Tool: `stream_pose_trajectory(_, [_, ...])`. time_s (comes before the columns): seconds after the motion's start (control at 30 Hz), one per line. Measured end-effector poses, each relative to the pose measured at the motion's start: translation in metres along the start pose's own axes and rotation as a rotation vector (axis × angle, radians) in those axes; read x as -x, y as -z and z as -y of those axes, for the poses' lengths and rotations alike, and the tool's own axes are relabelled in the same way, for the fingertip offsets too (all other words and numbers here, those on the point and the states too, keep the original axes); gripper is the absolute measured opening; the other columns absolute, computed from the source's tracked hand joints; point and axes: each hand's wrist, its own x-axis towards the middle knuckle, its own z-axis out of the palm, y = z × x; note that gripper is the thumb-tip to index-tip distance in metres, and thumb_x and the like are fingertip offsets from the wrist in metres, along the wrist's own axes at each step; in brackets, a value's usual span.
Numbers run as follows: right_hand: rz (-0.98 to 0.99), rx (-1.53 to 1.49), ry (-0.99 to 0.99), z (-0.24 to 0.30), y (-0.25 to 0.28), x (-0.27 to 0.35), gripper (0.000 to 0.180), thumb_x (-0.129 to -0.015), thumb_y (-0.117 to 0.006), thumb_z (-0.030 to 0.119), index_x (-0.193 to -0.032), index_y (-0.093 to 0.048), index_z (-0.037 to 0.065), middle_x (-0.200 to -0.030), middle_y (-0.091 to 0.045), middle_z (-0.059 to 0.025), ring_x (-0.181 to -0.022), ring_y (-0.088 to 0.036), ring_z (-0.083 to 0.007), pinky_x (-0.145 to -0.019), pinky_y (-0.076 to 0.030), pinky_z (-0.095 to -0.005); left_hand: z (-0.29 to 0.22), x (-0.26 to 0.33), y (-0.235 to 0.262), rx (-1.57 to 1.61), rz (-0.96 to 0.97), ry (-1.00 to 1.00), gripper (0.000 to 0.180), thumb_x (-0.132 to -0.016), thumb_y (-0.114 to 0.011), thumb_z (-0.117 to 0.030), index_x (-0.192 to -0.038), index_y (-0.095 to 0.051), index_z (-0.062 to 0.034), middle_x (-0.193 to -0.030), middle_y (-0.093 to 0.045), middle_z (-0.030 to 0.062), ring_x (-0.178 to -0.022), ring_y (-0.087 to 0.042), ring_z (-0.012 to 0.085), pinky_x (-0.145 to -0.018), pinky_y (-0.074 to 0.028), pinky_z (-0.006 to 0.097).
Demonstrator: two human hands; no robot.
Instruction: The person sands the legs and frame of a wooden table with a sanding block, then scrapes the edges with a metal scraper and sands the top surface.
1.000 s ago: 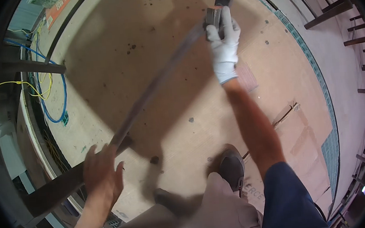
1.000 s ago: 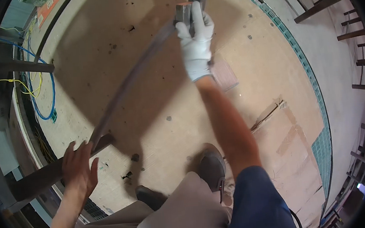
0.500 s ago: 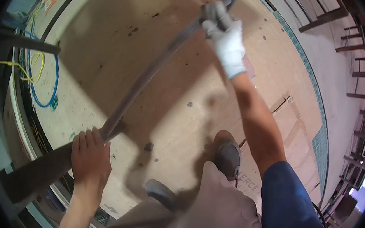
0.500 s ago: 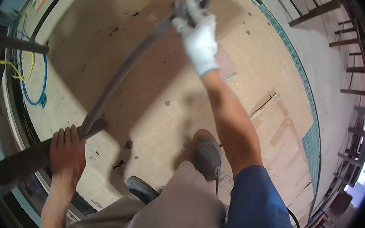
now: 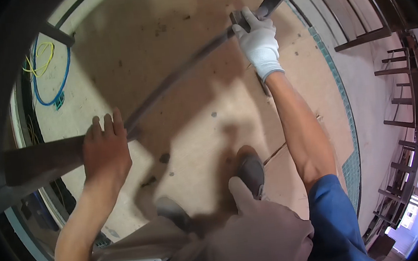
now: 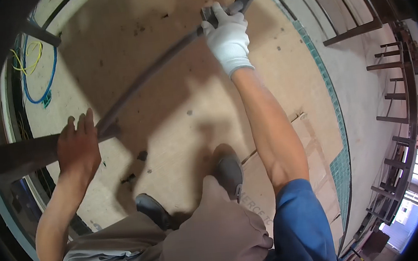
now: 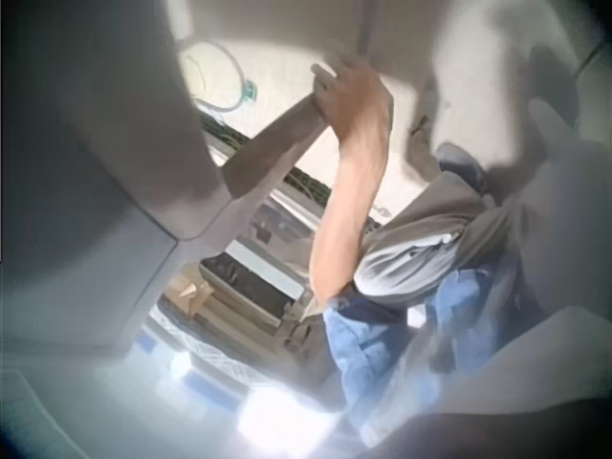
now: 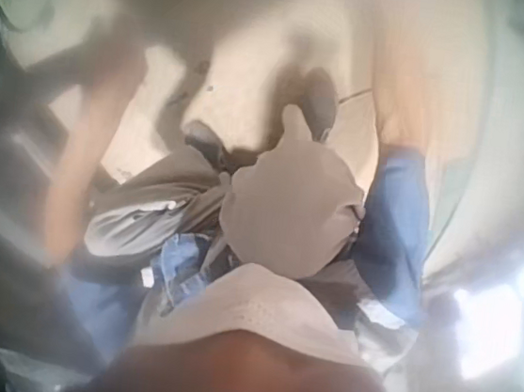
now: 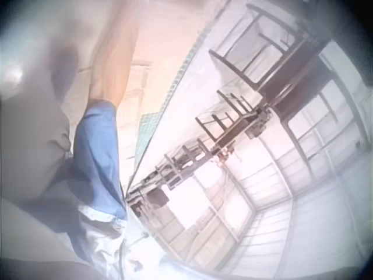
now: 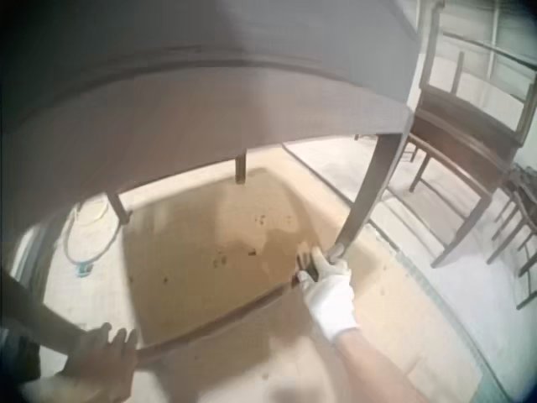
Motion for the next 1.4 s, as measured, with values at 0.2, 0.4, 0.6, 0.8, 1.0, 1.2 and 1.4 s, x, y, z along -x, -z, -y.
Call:
stream_pose_trajectory(0.2, [0.286, -0.136, 0.355, 0.087, 0.005, 0.078, 0.059, -0.08, -0.081, 0.018, -0.134, -0.059, 0.01, -0.107, -0.06, -0.0231, -0.096, -0.061, -0.0433, -0.08, -0.053, -0.052, -0.03, -0.037, -0.017, 0.337, -0.048, -0.029, 0.066, -0.101, -0.062, -0.035, -0.152, -0.039, -0.001, -0.142, -0.057, 0.0205, -0.136, -0.05, 0.0414, -0.107, -0.047, 0.052])
stream_pose_trajectory(0.4, [0.205, -0.088, 0.124, -0.036, 0.015, -0.007, 0.069, -0.082, -0.082, 0.018, -0.146, -0.058, 0.019, -0.12, -0.065, -0.0271, -0.101, -0.066, -0.0434, -0.088, -0.055, -0.0488, -0.072, -0.118, -0.03, 0.649, 0.013, 0.083, 0.063, -0.098, -0.067, -0.045, -0.138, -0.052, 0.0011, -0.115, -0.069, 0.027, -0.104, -0.068, 0.0435, -0.086, -0.056, 0.051])
stream_pose_trajectory(0.6, [0.146, 0.133, 0.493, -0.079, 0.035, -0.064, 0.062, -0.081, -0.08, 0.018, -0.14, -0.062, 0.018, -0.108, -0.067, -0.0271, -0.094, -0.067, -0.0447, -0.082, -0.057, -0.0477, -0.102, -0.157, -0.057, 0.756, -0.234, 0.254, 0.055, -0.096, -0.064, -0.058, -0.099, -0.067, -0.0031, -0.076, -0.071, 0.019, -0.072, -0.071, 0.0435, -0.064, -0.057, 0.051])
stream_pose_trajectory(0.8, [0.199, 0.17, 0.283, -0.07, 0.019, -0.052, 0.051, -0.085, -0.078, 0.025, -0.134, -0.066, 0.021, -0.107, -0.068, -0.027, -0.088, -0.067, -0.0437, -0.078, -0.058, -0.0491, -0.089, -0.155, -0.066, 0.61, -0.33, 0.163, 0.057, -0.1, -0.062, -0.053, -0.098, -0.07, 0.003, -0.077, -0.071, 0.0242, -0.076, -0.072, 0.0431, -0.062, -0.055, 0.05])
stream_pose_trajectory(1.0, [0.159, 0.176, 0.166, -0.056, 0.045, -0.044, 0.054, -0.086, -0.078, 0.033, -0.137, -0.065, 0.022, -0.101, -0.067, -0.026, -0.089, -0.07, -0.0414, -0.077, -0.058, -0.0498, -0.095, -0.146, -0.033, 0.762, -0.236, 0.257, 0.06, -0.1, -0.059, -0.058, -0.093, -0.067, 0.0008, -0.066, -0.068, 0.0205, -0.066, -0.07, 0.0424, -0.057, -0.053, 0.051])
stream_pose_trajectory(1.2, [0.023, 0.486, 0.773, -0.023, 0.081, -0.084, 0.043, -0.083, -0.069, 0.016, -0.126, -0.07, 0.01, -0.101, -0.065, -0.019, -0.078, -0.06, -0.0349, -0.062, -0.048, -0.0476, -0.095, -0.149, -0.061, 0.635, -0.295, 0.235, 0.052, -0.099, -0.059, -0.059, -0.087, -0.063, -0.0078, -0.064, -0.067, 0.0168, -0.062, -0.07, 0.0391, -0.055, -0.054, 0.049])
stream_pose_trajectory(1.4, [-0.014, 0.734, 1.141, -0.017, 0.098, -0.157, 0.018, -0.1, -0.06, 0.023, -0.11, -0.07, 0.011, -0.101, -0.062, -0.012, -0.069, -0.061, -0.0291, -0.053, -0.045, -0.0302, -0.098, -0.15, -0.05, 0.656, -0.297, 0.247, 0.052, -0.1, -0.058, -0.059, -0.087, -0.063, -0.0087, -0.063, -0.067, 0.017, -0.063, -0.071, 0.0389, -0.057, -0.055, 0.048])
